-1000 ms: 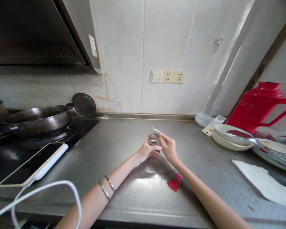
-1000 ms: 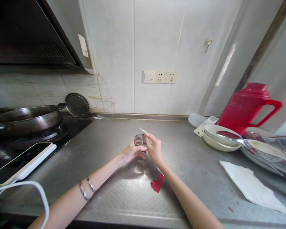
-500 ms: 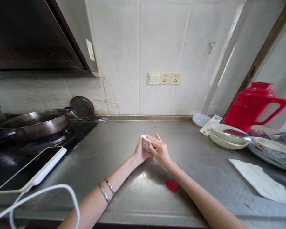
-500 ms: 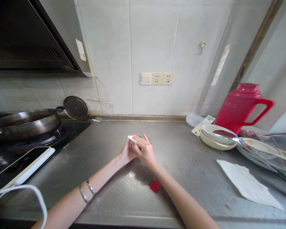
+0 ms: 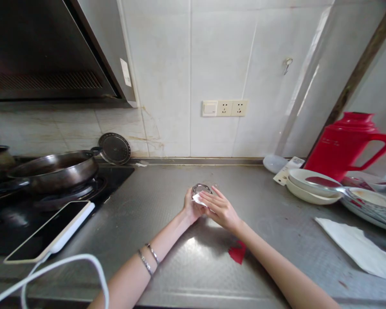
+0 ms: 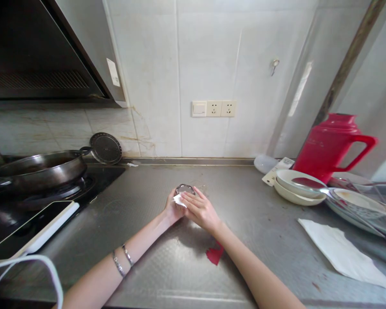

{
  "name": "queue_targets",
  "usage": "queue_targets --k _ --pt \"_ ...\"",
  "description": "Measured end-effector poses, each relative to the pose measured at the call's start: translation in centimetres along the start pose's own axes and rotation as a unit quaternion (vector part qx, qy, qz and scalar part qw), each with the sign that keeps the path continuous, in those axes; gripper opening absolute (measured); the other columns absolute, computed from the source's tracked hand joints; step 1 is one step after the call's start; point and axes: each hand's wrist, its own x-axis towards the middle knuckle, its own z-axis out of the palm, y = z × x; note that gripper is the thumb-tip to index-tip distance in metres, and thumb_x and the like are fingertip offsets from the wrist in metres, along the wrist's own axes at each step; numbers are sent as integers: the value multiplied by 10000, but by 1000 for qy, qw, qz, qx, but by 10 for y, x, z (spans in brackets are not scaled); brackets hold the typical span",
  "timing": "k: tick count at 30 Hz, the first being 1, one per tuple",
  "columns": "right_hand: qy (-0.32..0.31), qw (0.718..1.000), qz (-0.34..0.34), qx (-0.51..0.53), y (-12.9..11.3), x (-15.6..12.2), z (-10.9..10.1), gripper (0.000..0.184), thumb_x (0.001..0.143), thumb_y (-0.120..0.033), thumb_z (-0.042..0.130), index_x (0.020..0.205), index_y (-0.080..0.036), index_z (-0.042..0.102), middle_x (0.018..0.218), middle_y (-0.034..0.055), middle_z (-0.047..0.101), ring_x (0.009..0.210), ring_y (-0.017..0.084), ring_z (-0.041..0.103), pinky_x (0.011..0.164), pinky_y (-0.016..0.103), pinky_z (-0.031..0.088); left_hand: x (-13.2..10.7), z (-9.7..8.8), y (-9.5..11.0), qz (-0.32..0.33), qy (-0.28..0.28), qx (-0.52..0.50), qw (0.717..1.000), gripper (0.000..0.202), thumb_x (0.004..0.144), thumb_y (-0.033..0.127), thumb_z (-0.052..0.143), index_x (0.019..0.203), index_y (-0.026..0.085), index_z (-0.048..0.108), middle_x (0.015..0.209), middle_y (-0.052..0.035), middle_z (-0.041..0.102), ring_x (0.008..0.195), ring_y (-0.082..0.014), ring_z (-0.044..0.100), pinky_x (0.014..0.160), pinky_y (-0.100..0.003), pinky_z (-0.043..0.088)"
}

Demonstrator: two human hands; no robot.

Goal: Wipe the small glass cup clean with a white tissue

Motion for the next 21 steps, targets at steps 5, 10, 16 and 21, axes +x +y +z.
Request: queue_targets --k 5,10,16,21 --pt "8 1000 12 0 6 -3 -6 394 883 -170 527 1261 -278 560 1181 63 663 1134 217 604 1102 535 331 -4 1 4 -5 14 31 999 435 787 546 444 827 146 609 597 -46 605 463 -139 520 432 -233 375" --pt "21 999 36 -21 12 -3 -10 344 878 -170 530 1196 -273 613 1159 63 673 1118 231 615 1088 548 356 -7 3 7 -33 -47 58 997 523 779 609 382 818 141 612 539 -45 569 390 -134 466 349 -206 228" --pt "52 995 68 -43 12 -1 -7 330 884 -155 506 1176 -254 623 1174 81 662 1124 226 612 1056 540 408 -12 5 10 -56 -84 84 991 532 766 640 375 790 154 591 546 -39 573 326 -131 448 301 -203 187" --pt "60 994 83 -27 9 1 -6 361 903 -121 452 1220 -220 594 1183 111 657 1134 211 606 1049 524 421 -12 7 7 -78 -114 107 985 516 770 612 387 815 145 600 549 -45 585 312 -148 463 268 -216 220"
